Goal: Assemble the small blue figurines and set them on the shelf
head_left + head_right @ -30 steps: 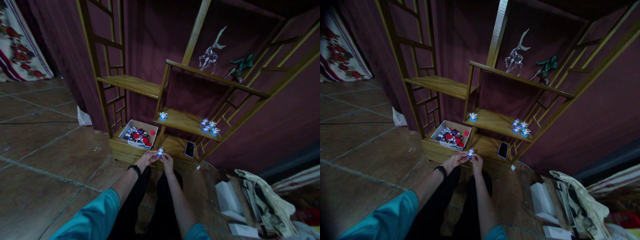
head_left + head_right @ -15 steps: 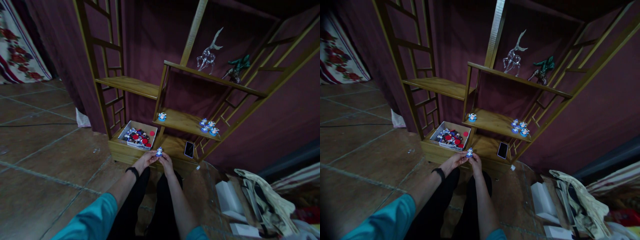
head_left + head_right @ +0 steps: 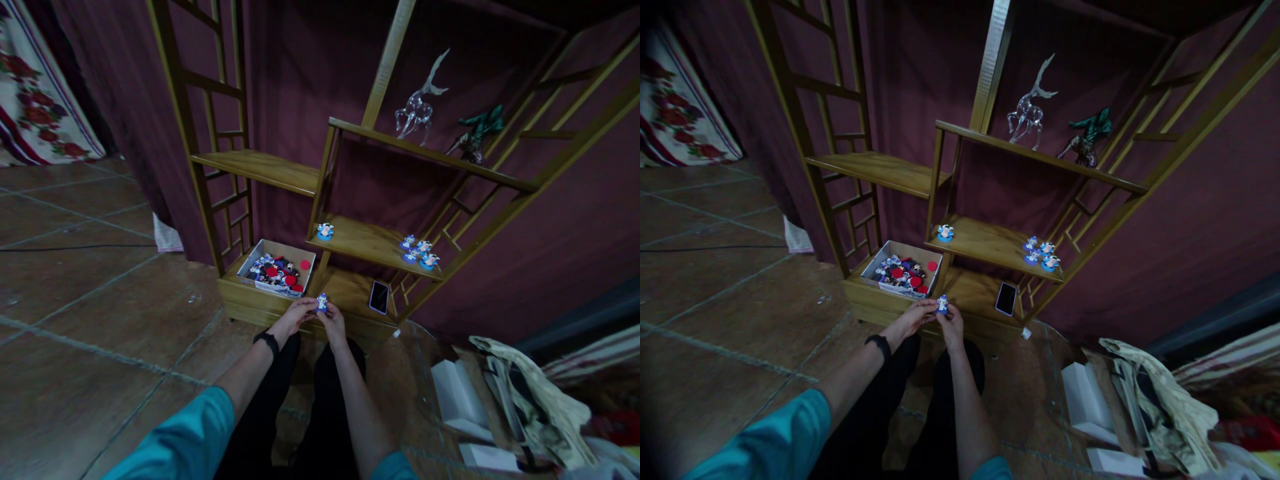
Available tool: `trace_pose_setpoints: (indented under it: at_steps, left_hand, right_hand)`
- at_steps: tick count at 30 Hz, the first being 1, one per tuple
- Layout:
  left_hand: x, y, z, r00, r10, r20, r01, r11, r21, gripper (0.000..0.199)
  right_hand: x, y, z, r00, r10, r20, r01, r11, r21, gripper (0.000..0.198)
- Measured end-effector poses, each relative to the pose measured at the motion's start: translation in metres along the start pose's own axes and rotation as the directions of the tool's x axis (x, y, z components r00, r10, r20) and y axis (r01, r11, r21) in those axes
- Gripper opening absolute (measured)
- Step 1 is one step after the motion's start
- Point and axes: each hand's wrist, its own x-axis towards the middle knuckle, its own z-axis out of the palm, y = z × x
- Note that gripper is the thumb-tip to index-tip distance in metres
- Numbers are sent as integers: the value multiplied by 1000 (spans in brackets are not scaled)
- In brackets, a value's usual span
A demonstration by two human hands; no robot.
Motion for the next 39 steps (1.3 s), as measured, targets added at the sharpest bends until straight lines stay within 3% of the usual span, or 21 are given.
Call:
trace_pose_setpoints:
  at_steps: [6,15,26,31,39]
  left_hand:
    - [3,-3,-1,995,88,45,-91,994,58,15]
    - [2,-3,-6,1000,-5,2,5,1000,26,20]
    - [10,-7,-14,998,-13,69,13,1000,7,28]
    - [6,-5,-8,990,19,141,-8,997,-82,30]
    - [4,-5,-6,990,25,140,3,981,-196,31]
  right_hand:
    - [-3,3,0,1000,1,-7,-1,999,-43,41]
    - [-3,3,-2,999,48,-25,-49,997,-52,48]
    - [1,2,-2,996,71,-62,-70,997,24,49]
    - [4,0,-3,993,59,-99,-53,997,61,49]
    - [2,-3,-6,989,74,-127,-55,988,146,44]
